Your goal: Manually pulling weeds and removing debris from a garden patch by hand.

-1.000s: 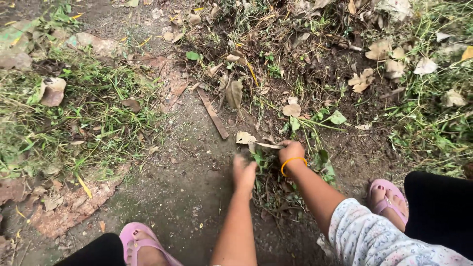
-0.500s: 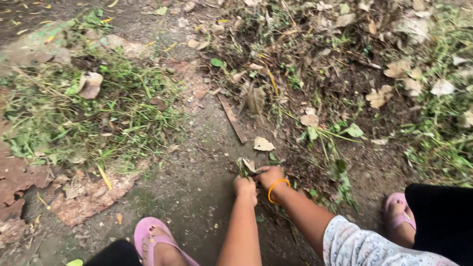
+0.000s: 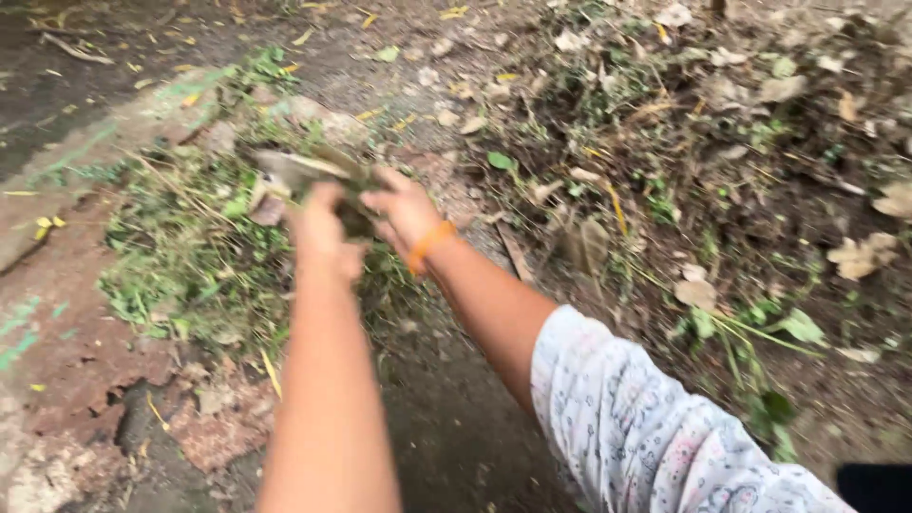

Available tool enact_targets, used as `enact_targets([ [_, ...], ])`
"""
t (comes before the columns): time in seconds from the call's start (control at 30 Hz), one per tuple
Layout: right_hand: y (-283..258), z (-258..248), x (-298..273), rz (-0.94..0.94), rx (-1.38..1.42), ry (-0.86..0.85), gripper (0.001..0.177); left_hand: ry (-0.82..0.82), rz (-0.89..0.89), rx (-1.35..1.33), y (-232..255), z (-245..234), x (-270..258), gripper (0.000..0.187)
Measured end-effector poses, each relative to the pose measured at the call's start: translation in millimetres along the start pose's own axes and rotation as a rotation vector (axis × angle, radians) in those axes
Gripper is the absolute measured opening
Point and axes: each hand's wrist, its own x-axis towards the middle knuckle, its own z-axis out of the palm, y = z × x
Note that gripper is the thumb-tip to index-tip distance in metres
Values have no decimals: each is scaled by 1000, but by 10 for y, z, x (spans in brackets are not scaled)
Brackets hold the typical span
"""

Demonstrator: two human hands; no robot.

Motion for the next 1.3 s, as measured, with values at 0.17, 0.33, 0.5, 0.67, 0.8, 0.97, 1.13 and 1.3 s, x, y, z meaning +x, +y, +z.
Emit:
enact_targets([
  [0.17,-173,124,287,-206,-564,85,58,420,476,792,671,65,-39,118],
  [0.33,833,-1430,-442,-89,-1326,-68,65,490,425,1198,-688,-172,-218,112],
  [0.5,329,-1572,-2104,699,-1936,-459,105,69,200,1597,-2088,-403,-1028,99],
  [0.67,389,-2332,-2802,752,-1900,-193,104,-343,-321,1910,-2638,-171,-2038,105],
  [0.8,199,-2595,-3026,745,-1938,-14,107,-472,-313,1961,-2894,89,-2497,103],
  [0.97,325,-3265,-3281,575,-1758,265,102,-563,-241,1899,-3363,365,-2784,88],
  [1.13,-39,-3191,-3512,684,-1748,311,85,-631,-364,1817,-3464,601,-3019,89],
  [1.3,-189,-3112,-3768,842,-1896,80,80,-672,-413,1783,-3463,670,-3131,97],
])
